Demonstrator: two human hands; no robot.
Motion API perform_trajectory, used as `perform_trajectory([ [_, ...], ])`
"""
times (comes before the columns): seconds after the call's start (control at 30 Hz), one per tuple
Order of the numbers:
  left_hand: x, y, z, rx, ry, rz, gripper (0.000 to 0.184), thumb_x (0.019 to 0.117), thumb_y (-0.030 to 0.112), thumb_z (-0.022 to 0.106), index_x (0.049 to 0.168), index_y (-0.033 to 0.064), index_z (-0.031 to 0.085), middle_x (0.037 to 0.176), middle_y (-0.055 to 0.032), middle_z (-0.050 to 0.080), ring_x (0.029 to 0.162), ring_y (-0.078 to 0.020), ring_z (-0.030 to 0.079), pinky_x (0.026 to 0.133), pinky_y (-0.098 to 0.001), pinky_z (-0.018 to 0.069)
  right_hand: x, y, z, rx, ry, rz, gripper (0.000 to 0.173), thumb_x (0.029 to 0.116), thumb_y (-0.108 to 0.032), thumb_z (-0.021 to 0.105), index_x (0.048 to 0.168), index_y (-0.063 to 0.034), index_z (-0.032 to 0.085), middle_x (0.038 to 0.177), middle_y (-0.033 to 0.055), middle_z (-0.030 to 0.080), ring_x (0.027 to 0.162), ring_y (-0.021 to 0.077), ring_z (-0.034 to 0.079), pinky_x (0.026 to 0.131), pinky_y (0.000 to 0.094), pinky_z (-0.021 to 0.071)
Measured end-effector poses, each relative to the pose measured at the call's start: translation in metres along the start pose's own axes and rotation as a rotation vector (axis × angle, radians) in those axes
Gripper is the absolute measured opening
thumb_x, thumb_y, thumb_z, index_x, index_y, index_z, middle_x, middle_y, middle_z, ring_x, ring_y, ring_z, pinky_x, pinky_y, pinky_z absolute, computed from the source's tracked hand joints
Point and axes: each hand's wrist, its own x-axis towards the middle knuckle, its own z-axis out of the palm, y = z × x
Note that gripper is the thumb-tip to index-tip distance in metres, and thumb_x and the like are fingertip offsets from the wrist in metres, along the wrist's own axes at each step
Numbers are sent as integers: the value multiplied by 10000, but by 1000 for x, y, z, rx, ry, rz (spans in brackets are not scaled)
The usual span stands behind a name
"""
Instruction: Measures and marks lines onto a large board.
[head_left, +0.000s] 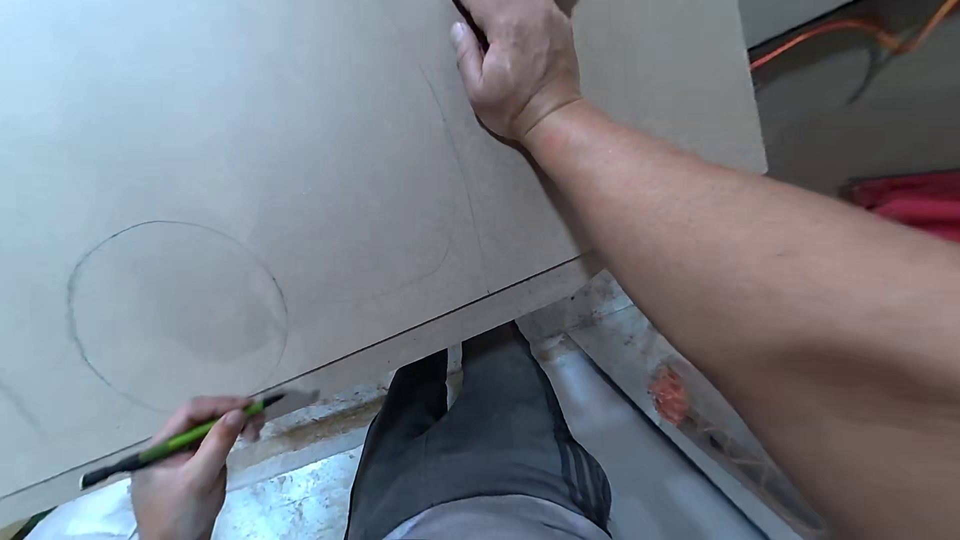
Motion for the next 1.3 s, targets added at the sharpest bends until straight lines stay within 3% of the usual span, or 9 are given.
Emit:
perform_trajectory([
  [0.03, -21, 2, -9, -5, 21, -24, 170, 946, 252, 746, 1018, 99, 733, 861, -103, 737, 665, -208, 697, 603, -358, 613, 0, 2, 1, 12, 6, -32, 492, 1065, -386, 358, 1451, -202, 601, 1490, 0, 582, 1406, 193, 510, 1173, 405, 404],
  [0.1, -60, 11, -18, -23, 66, -55, 108, 980, 183, 688, 1046, 104, 722, 880, -87, 739, 683, -198, 697, 620, -355, 610, 1, 5, 2, 37, 27, -90, 498, 1068, -357, 365, 1480, -161, 565, 1595, 9, 472, 1494, 186, 402, 1241, 392, 320],
  [0.43, -183, 66, 43, -56, 527, 19, 112, 1007, 41, 541, 1038, 9, 644, 828, -86, 725, 674, -198, 699, 618, -361, 615, -7, 5, -5, 42, -30, -125, 528, 1082, -368, 351, 1516, -112, 509, 1629, 59, 417, 1526, 241, 350, 1259, 439, 289],
  [0.53, -205, 63, 71, -84, 655, 47, 125, 1009, 27, 517, 1050, -3, 632, 821, -82, 730, 669, -189, 704, 617, -355, 619, -21, 12, -19, 101, -120, -174, 543, 1067, -392, 404, 1513, -103, 517, 1639, 72, 400, 1534, 246, 335, 1271, 459, 263],
  [0.6, -212, 57, 90, -104, 722, 25, 123, 1012, 31, 517, 1050, -19, 622, 812, -87, 730, 663, -193, 709, 614, -357, 623, -44, 25, -34, 165, -168, -194, 510, 1061, -362, 447, 1487, -99, 547, 1627, 73, 419, 1524, 243, 356, 1257, 471, 295],
  [0.77, -215, 48, 139, -185, 832, -32, 116, 1022, 31, 515, 1050, -27, 611, 799, -93, 741, 653, -190, 723, 611, -347, 630, -114, 79, -65, 288, -202, -125, 464, 1059, -338, 485, 1463, -129, 576, 1590, 43, 472, 1475, 226, 433, 1199, 502, 389],
  [0.93, -202, 45, 157, -183, 834, -100, 120, 1017, 47, 545, 1038, -41, 623, 793, -118, 736, 647, -203, 720, 604, -353, 628, -125, 117, -85, 321, -163, -54, 397, 1054, -307, 512, 1399, -157, 639, 1480, 32, 588, 1328, 237, 588, 1082, 548, 493],
  [1.13, -174, 57, 136, -164, 853, -128, 114, 999, 42, 581, 1024, -49, 645, 788, -142, 733, 644, -224, 722, 597, -364, 632, -95, 108, -87, 318, -156, -69, 345, 1055, -268, 520, 1334, -141, 679, 1393, 56, 647, 1254, 245, 636, 1037, 542, 521],
  [1.3, -120, 54, 96, -141, 800, -156, 136, 983, 70, 597, 1007, -48, 661, 782, -148, 731, 642, -229, 719, 592, -362, 627, -85, 99, -71, 269, -112, -40, 383, 1045, -338, 483, 1322, -171, 687, 1383, 31, 651, 1262, 214, 627, 1041, 510, 523],
])
